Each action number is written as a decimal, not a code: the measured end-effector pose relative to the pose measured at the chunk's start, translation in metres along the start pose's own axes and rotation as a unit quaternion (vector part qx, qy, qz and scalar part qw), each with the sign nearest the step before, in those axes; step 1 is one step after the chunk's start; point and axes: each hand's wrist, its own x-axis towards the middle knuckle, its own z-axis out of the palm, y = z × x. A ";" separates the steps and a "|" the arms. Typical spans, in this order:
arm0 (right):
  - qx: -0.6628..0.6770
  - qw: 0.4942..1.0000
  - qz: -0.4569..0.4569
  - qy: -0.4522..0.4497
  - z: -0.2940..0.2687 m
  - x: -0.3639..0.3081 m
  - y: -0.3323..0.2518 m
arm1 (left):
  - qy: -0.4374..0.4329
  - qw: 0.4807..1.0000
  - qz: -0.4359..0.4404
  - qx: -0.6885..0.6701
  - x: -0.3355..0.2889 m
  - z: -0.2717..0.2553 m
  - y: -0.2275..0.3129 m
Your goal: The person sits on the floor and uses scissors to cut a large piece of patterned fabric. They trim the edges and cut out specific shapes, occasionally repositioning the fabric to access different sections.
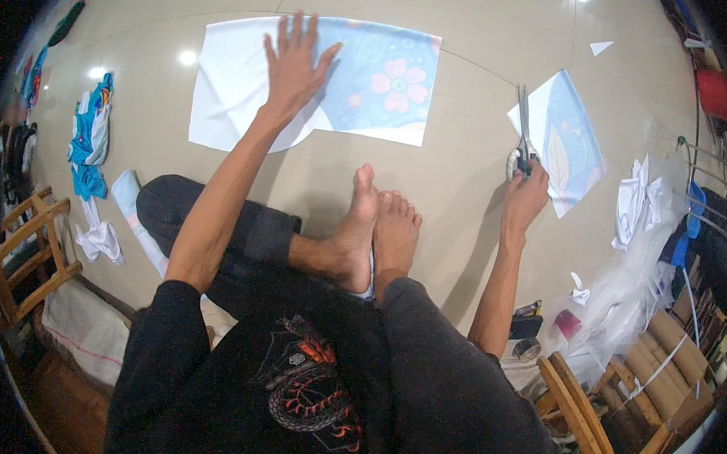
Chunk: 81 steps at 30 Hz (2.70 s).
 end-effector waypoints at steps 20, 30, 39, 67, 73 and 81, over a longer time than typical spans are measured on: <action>0.537 0.744 0.279 -0.283 -0.045 -0.056 -0.100 | -0.058 0.997 0.044 0.016 0.025 0.044 0.050; 0.533 0.725 0.304 -0.314 -0.066 -0.071 -0.094 | -0.094 0.994 0.035 0.048 -0.013 0.020 0.004; 0.557 0.680 0.314 -0.359 -0.069 -0.071 -0.092 | -0.094 0.995 0.017 0.039 -0.017 0.009 -0.003; 0.600 0.588 0.252 -0.480 0.008 -0.039 -0.189 | -0.086 0.994 -0.040 0.056 -0.075 -0.038 -0.038; 0.587 0.619 0.224 -0.471 0.020 -0.041 -0.195 | -0.073 0.995 -0.030 0.061 -0.077 -0.035 -0.041; 0.573 0.636 0.235 -0.461 0.022 -0.043 -0.201 | -0.055 0.997 -0.024 0.053 -0.080 -0.031 -0.043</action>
